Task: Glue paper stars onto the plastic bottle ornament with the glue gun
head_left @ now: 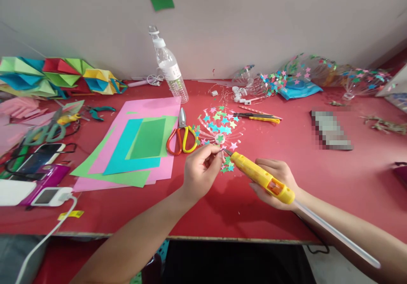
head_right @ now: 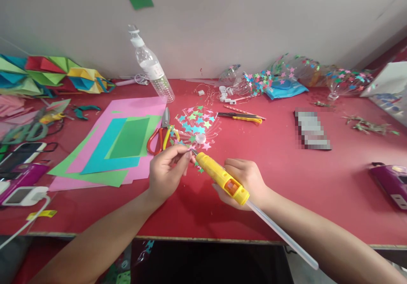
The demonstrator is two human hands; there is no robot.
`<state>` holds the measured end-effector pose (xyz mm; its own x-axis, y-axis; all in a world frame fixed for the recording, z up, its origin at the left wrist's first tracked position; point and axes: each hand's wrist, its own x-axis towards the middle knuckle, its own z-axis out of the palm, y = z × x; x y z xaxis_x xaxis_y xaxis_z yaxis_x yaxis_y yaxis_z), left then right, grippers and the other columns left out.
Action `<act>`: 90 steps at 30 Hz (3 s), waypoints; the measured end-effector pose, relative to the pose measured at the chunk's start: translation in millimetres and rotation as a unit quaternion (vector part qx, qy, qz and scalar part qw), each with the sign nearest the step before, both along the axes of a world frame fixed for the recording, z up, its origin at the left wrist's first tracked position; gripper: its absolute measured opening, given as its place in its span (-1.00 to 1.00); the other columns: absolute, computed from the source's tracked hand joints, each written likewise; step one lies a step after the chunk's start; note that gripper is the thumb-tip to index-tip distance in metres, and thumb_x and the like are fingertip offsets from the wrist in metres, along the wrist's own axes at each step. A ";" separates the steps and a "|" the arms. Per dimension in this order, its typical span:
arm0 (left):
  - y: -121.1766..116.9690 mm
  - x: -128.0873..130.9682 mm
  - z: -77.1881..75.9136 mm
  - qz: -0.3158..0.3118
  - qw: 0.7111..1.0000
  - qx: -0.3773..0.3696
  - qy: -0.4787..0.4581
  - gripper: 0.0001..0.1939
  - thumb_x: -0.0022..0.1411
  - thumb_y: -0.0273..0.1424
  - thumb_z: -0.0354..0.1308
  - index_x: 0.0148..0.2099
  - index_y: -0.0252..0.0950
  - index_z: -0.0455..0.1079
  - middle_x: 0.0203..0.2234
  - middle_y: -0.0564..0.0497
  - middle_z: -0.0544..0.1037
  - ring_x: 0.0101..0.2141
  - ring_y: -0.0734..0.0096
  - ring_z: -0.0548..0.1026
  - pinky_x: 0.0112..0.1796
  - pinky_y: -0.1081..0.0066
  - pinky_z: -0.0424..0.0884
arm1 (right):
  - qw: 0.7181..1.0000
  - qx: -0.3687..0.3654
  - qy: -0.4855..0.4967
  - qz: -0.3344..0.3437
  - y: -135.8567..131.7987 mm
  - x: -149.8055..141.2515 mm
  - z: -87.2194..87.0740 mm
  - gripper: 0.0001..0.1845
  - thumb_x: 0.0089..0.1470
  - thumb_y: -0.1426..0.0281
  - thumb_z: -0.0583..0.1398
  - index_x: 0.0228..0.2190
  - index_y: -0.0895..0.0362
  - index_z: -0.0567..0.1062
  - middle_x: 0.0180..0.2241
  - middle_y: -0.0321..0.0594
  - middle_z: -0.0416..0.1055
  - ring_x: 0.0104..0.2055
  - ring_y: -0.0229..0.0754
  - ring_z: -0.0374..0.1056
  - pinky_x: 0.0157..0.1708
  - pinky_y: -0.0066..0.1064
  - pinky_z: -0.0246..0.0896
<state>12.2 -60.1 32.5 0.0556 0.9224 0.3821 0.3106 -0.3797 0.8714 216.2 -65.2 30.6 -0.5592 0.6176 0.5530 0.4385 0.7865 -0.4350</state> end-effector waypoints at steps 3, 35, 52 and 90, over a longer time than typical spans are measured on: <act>0.1 0.1 0.4 -0.002 1.000 -0.003 -0.005 -0.82 0.28 -0.43 0.05 -0.40 -0.31 0.37 -0.58 0.08 0.42 -0.62 0.61 0.32 -0.59 0.57 0.26 | 1.000 0.000 -0.002 0.000 -0.1 -0.2 -0.1 -0.72 0.10 0.42 0.08 -0.60 0.06 0.16 -0.64 -0.38 0.09 -0.63 -0.32 0.07 -0.61 -0.44 -0.04; 4.0 -13.0 -4.2 -0.042 0.937 0.270 0.217 -0.86 0.21 -0.60 0.05 -0.21 -0.31 0.35 -0.47 0.00 0.46 -0.53 0.51 0.31 -0.49 0.48 0.25 | 0.998 0.047 0.012 -0.040 -1.0 4.2 2.2 -0.82 0.05 0.43 0.13 -0.54 0.07 0.25 -0.60 -0.33 0.20 -0.59 -0.29 0.18 -0.59 -0.42 0.08; 3.9 8.3 -9.0 -0.269 0.889 -0.354 -0.112 -0.82 0.27 -0.32 0.00 -0.31 -0.32 0.28 -0.53 0.09 0.45 -0.73 0.70 0.29 -0.69 0.59 0.07 | 0.898 -0.198 -0.302 -0.250 39.9 39.5 -15.7 -0.90 -0.03 0.51 0.17 -0.36 0.20 0.39 -0.32 -0.12 0.36 -0.40 -0.19 0.33 -0.37 -0.39 0.15; 2.6 3.8 -5.7 -0.354 0.798 -0.449 -0.189 -0.85 0.18 -0.38 0.00 -0.40 -0.32 0.29 -0.68 0.14 0.31 -0.76 0.65 0.18 -0.73 0.54 -0.07 | 0.991 -0.063 0.055 0.101 8.7 5.1 9.6 -0.93 0.14 0.52 0.18 -0.31 0.15 0.47 -0.32 -0.18 0.36 -0.28 -0.26 0.31 -0.25 -0.36 0.28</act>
<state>16.0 -57.4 26.8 0.7222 0.6224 -0.3018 -0.0549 0.4865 0.8720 221.3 -56.4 40.3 -0.6190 0.5666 0.5438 0.2214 0.7903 -0.5714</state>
